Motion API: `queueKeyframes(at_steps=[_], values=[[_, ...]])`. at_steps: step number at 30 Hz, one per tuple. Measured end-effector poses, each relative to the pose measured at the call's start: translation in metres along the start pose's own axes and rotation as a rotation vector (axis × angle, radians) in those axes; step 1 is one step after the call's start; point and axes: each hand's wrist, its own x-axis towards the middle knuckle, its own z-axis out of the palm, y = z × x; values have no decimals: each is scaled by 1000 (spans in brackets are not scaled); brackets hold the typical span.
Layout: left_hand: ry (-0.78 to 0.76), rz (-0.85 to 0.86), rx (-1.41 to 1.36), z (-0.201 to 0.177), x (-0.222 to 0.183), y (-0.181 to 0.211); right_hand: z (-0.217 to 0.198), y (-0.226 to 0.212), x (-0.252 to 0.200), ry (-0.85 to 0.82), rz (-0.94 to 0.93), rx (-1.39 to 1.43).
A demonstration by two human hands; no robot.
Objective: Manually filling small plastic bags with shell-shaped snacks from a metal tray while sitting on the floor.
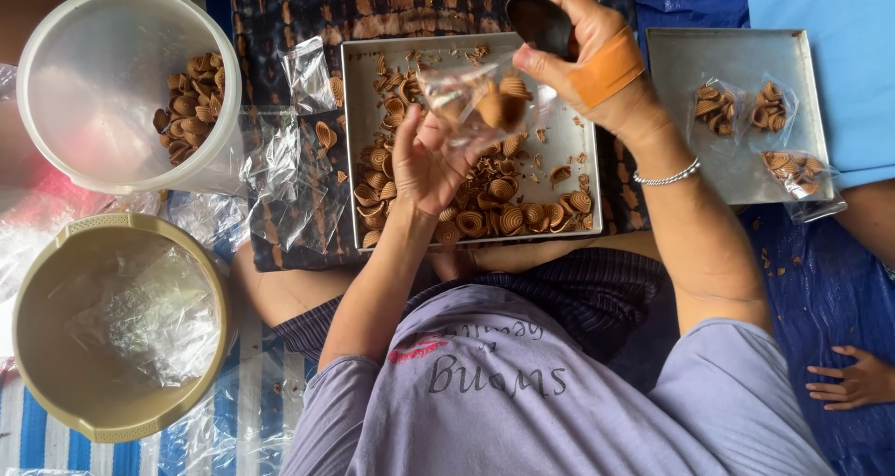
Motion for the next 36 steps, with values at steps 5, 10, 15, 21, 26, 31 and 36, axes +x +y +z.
queueKeyframes(at_steps=[5, 10, 15, 21, 26, 31, 36], values=[[65, -24, 112, -12, -2, -8, 1, -16, 4, 2, -5, -20], [66, 51, 144, -16, 0, -12, -3, -13, -1, -59, -3, -40], [-248, -89, 227, -5, -3, -11, -9, -14, -6, -133, 160, 169], [-125, -76, 155, -5, -5, -11, -5, -22, -6, -59, 37, -37], [-101, -74, 114, -6, -9, -14, -4, -29, -7, 9, 6, -106], [-128, -45, 76, 4, -8, -16, -7, -27, -8, -61, 165, 192], [-71, -50, -32, -14, -8, -17, -5, -20, -9, 35, 223, 195]])
